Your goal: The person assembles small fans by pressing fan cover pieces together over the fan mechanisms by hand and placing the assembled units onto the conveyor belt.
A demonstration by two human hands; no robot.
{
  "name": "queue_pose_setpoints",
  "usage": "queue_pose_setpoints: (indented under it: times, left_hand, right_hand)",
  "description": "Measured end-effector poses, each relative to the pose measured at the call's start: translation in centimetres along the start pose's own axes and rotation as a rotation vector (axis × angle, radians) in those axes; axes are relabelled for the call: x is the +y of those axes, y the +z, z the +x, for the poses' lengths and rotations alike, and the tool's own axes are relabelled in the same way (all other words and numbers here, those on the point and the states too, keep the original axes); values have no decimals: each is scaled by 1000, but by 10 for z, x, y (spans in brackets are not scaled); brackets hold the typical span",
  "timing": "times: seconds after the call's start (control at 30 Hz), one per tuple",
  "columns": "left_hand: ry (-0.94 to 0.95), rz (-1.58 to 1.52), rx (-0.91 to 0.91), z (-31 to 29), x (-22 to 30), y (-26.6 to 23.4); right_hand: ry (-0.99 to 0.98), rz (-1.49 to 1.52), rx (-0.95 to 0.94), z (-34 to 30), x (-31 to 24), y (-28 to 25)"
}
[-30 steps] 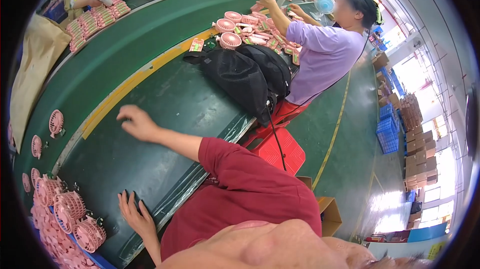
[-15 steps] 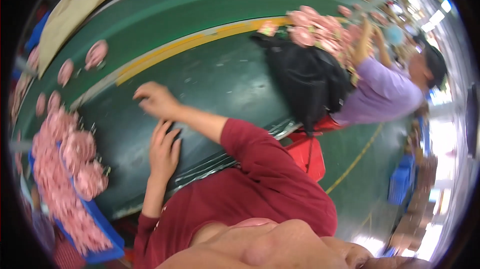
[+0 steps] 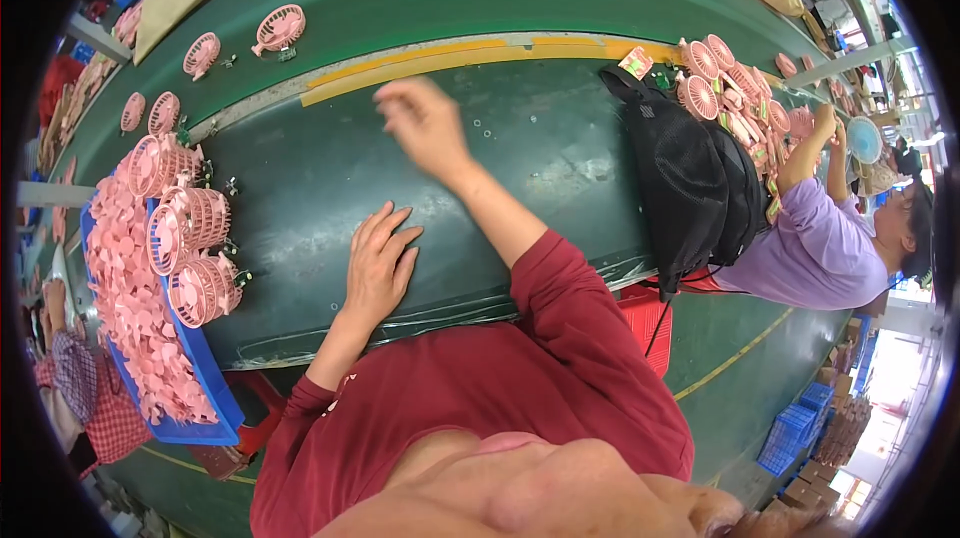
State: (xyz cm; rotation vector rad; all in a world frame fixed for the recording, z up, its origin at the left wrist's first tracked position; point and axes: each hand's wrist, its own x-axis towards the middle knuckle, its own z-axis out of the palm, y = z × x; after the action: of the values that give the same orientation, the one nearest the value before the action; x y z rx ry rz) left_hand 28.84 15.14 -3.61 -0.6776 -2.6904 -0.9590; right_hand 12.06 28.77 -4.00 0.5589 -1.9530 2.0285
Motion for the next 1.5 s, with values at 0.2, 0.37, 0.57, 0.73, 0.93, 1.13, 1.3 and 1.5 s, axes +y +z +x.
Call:
queue_pose_setpoints:
  times: [0.2, 0.37, 0.57, 0.73, 0.93, 1.13, 1.3, 1.5]
  left_hand:
    - [-31, -85, 11, -2, -5, -5]
    - [-199, -356, 6, 28, -18, -23]
    - [-305, -488, 258, 118, -73, -43]
    - [-247, 101, 432, 222, -147, -45]
    - [-644, 458, 230, 285, -199, -61]
    - [-599, 412, 76, 311, -216, -68]
    - [-607, 607, 453, 304, -277, -125]
    - [-1004, 680, 190, 282, -305, -151]
  right_hand:
    - [-226, -408, -66, 8, 16, -5]
    - [-175, -500, 276, 25, 36, -57]
    - [-77, -471, -2, 19, 23, -35]
    - [-34, -479, -7, 18, 22, -39]
    - [-9, -505, -13, 16, 23, -35]
    - [6, -519, 4, 21, 19, -44]
    - [45, -489, -24, 21, 20, -32]
    - [47, -529, 9, 21, 20, -35]
